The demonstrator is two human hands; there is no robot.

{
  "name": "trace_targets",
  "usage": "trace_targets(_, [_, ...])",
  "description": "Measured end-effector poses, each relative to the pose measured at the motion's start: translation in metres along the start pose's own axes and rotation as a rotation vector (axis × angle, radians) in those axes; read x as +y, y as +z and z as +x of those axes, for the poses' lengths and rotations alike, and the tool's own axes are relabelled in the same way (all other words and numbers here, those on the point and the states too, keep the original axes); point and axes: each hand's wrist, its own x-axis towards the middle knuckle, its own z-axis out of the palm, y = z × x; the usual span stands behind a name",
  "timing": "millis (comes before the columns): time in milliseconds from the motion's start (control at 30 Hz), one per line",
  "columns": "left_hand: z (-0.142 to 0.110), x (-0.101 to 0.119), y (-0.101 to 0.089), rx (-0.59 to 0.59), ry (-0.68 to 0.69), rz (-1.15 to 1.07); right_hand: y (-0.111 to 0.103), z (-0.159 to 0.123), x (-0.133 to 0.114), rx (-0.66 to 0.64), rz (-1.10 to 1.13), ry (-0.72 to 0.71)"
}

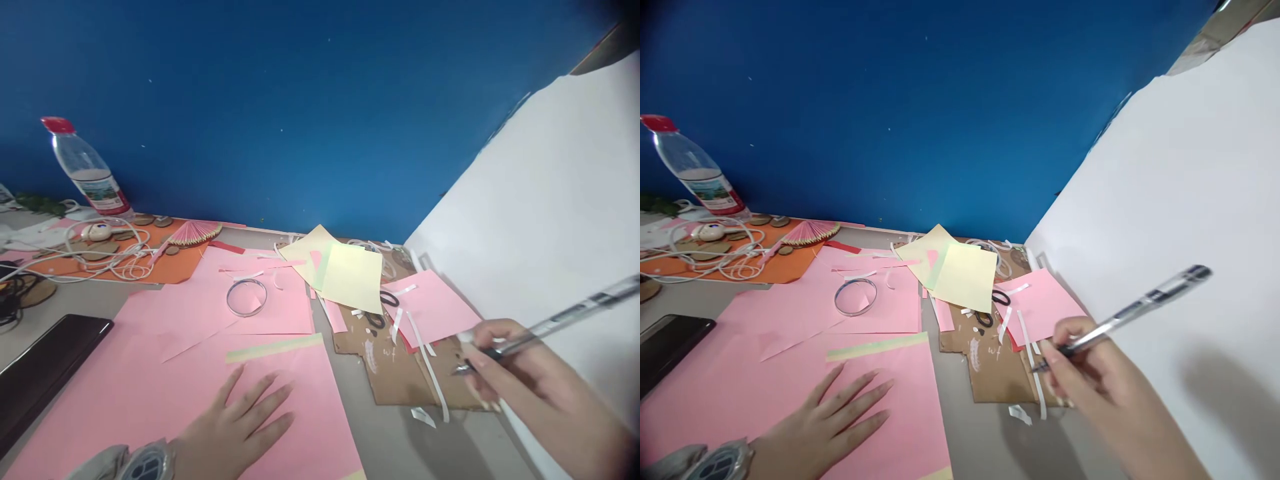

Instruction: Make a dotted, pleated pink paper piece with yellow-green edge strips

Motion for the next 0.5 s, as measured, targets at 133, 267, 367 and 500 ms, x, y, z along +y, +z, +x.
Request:
trace_targets(133, [0.015, 0.011, 0.011, 0.110, -0.045, 0.043, 0.045, 0.003, -0.042, -0.220, 0.168, 0.000])
trace_targets(267, [0.040, 0.035, 0.012, 0.259, -0.093, 0.134, 0.093, 0.007, -0.065, -0.558, 0.241, -0.031])
trace_targets(367, [0.060, 0.048, -0.002, 0.265, 0.073, 0.035, 0.140, 0.008, -0.065, -0.747, 0.385, -0.020])
trace_targets(500, [0.077, 0.050, -0.020, 0.093, 0.431, -0.340, 0.196, 0.004, -0.062, -0.808, 0.471, -0.025])
